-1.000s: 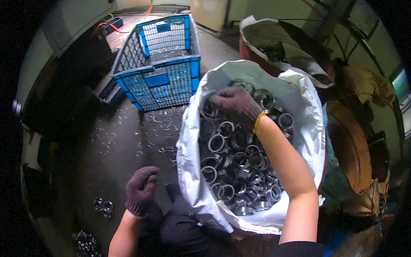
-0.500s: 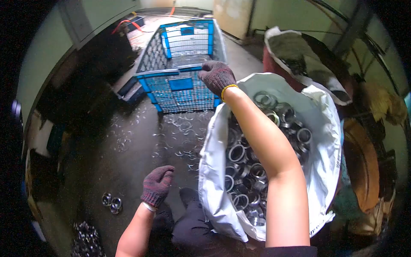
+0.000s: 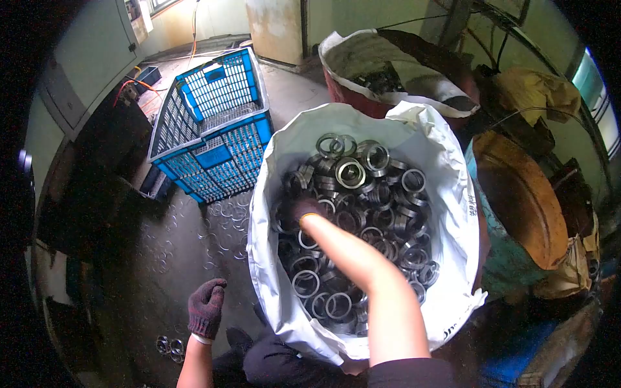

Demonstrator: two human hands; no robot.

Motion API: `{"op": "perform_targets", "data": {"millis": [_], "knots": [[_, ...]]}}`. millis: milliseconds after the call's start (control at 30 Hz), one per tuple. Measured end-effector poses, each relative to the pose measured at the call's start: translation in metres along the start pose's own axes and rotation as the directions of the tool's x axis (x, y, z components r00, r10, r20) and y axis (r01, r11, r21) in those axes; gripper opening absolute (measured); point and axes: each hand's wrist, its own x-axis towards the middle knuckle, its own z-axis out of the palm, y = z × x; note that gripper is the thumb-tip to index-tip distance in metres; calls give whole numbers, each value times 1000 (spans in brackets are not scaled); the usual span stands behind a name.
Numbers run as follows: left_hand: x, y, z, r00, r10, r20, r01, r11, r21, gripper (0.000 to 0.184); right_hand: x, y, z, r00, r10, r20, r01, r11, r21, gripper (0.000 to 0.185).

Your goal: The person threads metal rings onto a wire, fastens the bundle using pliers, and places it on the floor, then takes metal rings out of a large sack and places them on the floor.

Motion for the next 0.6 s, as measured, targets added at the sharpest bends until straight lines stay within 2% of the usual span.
{"op": "perform_targets", "data": {"millis": [67, 100, 133, 167, 200, 233, 300, 333, 400, 433, 500, 533, 600], "knots": [[2, 2, -1, 1000, -3, -16, 4, 999, 34, 19, 40, -8, 36, 960, 16, -280, 49, 973, 224, 57], [2, 2, -1, 1000, -8, -23, 9, 998, 60, 19, 44, -7, 30, 961, 10, -275, 55, 973, 225, 57], [2, 2, -2, 1000, -12, -23, 14, 998, 66, 19, 45, -3, 13, 979, -201, -8, 201, 970, 139, 58], [3, 2, -1, 999, -26, -20, 27, 998, 53, 19, 36, 2, -8, 889, -371, 267, 360, 928, 92, 60], [6, 1, -1, 999, -37, -20, 37, 999, 38, 19, -50, -21, -89, 874, -379, 305, 421, 903, -83, 54], [10, -1, 0, 999, -34, -28, 35, 999, 37, 19, -19, 5, -39, 921, -383, 76, 372, 920, 126, 57], [9, -5, 2, 1000, -13, -26, 14, 998, 63, 18, -51, -4, -22, 887, -313, -340, 398, 891, 218, 59], [9, -5, 2, 999, -20, -26, 21, 998, 65, 18, -62, -14, -33, 888, -315, -334, 398, 890, 221, 59], [10, -2, 5, 1000, -5, -17, 6, 998, 59, 18, -80, -34, -57, 966, -77, -249, 188, 868, 460, 62], [10, -3, 6, 1000, -4, -17, 5, 998, 59, 18, -80, -35, -58, 966, -77, -249, 187, 868, 460, 62], [9, -5, 8, 999, -29, -26, 29, 1000, -8, 17, -79, -39, -61, 993, 101, -60, -69, 915, 397, 61], [8, -3, 7, 999, -26, -34, 26, 1000, -10, 17, -78, -43, -62, 993, 95, -65, -62, 917, 395, 61], [8, 2, 5, 999, -37, -38, 37, 999, -13, 17, -72, -49, -52, 970, 188, -151, -127, 931, 343, 54]]}}
